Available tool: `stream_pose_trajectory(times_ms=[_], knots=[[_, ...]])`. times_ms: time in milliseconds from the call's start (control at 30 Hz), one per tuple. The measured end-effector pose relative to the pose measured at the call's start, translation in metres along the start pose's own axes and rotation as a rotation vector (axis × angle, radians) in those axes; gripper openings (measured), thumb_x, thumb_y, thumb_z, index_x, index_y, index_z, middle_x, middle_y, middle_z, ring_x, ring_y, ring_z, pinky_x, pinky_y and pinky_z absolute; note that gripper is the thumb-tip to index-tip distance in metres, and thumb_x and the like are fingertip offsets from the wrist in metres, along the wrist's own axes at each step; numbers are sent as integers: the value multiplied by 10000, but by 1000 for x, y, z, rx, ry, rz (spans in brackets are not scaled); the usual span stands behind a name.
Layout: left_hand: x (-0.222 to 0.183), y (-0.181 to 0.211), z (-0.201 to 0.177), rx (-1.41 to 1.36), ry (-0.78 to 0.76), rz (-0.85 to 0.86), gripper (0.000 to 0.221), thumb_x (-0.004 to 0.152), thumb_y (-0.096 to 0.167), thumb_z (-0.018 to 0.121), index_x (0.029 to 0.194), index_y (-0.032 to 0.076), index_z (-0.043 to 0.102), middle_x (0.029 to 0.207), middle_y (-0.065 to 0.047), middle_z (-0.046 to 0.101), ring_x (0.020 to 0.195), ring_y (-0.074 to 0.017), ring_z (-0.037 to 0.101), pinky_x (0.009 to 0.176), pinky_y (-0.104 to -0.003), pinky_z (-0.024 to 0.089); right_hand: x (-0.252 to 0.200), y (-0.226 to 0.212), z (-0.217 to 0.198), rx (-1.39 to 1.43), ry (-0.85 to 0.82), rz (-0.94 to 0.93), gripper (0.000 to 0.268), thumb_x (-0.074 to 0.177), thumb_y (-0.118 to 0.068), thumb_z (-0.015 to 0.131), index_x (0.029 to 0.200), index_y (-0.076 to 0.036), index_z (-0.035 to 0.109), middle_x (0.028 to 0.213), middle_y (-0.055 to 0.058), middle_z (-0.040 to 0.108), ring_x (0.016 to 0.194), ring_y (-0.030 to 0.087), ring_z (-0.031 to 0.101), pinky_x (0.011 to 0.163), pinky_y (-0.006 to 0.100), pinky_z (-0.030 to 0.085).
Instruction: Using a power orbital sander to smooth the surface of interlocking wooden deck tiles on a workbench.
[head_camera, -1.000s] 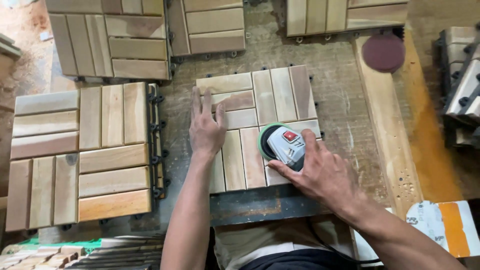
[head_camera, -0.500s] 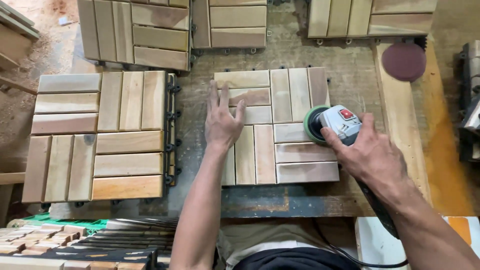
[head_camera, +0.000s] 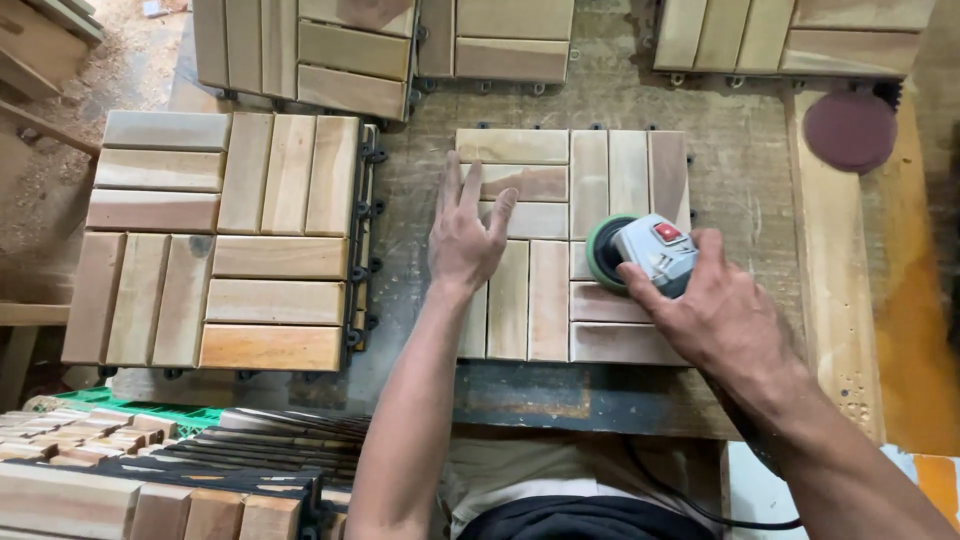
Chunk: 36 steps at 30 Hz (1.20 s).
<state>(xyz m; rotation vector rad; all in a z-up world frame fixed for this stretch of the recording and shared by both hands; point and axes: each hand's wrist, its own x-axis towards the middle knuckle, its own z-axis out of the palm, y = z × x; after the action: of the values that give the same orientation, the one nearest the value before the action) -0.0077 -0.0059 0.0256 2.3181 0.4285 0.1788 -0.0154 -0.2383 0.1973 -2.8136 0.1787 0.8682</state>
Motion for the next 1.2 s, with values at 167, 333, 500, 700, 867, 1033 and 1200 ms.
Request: stream_pose_trajectory(times_ms=[167, 333, 500, 700, 867, 1033, 1200], knots=[[2, 1, 0, 24, 25, 1, 770, 984, 648, 365, 1576, 156, 389, 1713, -116, 147, 1572, -349, 218, 1120, -595, 410, 18, 11, -9, 28, 81, 63, 836, 955, -727, 431, 1466, -72, 336, 1140, 337, 675, 1069, 534, 665, 886, 667, 536], [7, -4, 9, 86, 63, 56, 747, 991, 612, 469, 1573, 149, 405, 1709, -131, 153, 1562, -377, 248, 1101, -598, 441, 30, 17, -9, 31, 156, 98, 846, 958, -759, 447, 1381, -29, 386, 1182, 386, 645, 1105, 579, 624, 906, 680, 494], [6, -9, 16, 210, 77, 126, 713, 1044, 512, 513, 1613, 129, 316, 1705, -187, 120, 1580, -371, 184, 1269, -506, 249, 12, 5, 6, 5, 47, -14, 900, 863, -746, 516, 1486, -123, 332, 1055, 279, 695, 982, 470, 715, 766, 598, 615], [4, -11, 21, 507, -58, 98, 779, 1112, 570, 294, 1648, 157, -91, 1697, -185, -183, 1579, -331, -174, 1292, -526, -71, 20, 22, 30, -80, 65, -159, 863, 827, -754, 554, 1405, -136, 382, 1074, 215, 707, 919, 398, 758, 702, 560, 660], [7, -10, 23, 498, -72, 87, 814, 1103, 619, 321, 1647, 191, -108, 1697, -153, -200, 1596, -326, -129, 1299, -532, -23, 51, 5, -7, 2, 76, -50, 863, 907, -723, 561, 1448, -81, 358, 1002, 216, 678, 847, 399, 746, 620, 514, 655], [9, -1, 14, 425, -89, 53, 801, 1074, 608, 346, 1661, 178, 10, 1708, -159, -118, 1600, -331, -46, 1288, -519, 33, 68, -10, -25, 10, 137, -10, 1005, 968, -730, 511, 1619, -35, 192, 993, 297, 701, 939, 486, 717, 772, 608, 624], [7, -2, 14, 403, -81, 56, 795, 1066, 596, 371, 1663, 172, 61, 1705, -174, -93, 1598, -348, -10, 1288, -514, 58, 52, -1, -6, -45, 93, -70, 870, 905, -756, 521, 1434, -85, 356, 928, 202, 672, 808, 388, 747, 628, 530, 670]])
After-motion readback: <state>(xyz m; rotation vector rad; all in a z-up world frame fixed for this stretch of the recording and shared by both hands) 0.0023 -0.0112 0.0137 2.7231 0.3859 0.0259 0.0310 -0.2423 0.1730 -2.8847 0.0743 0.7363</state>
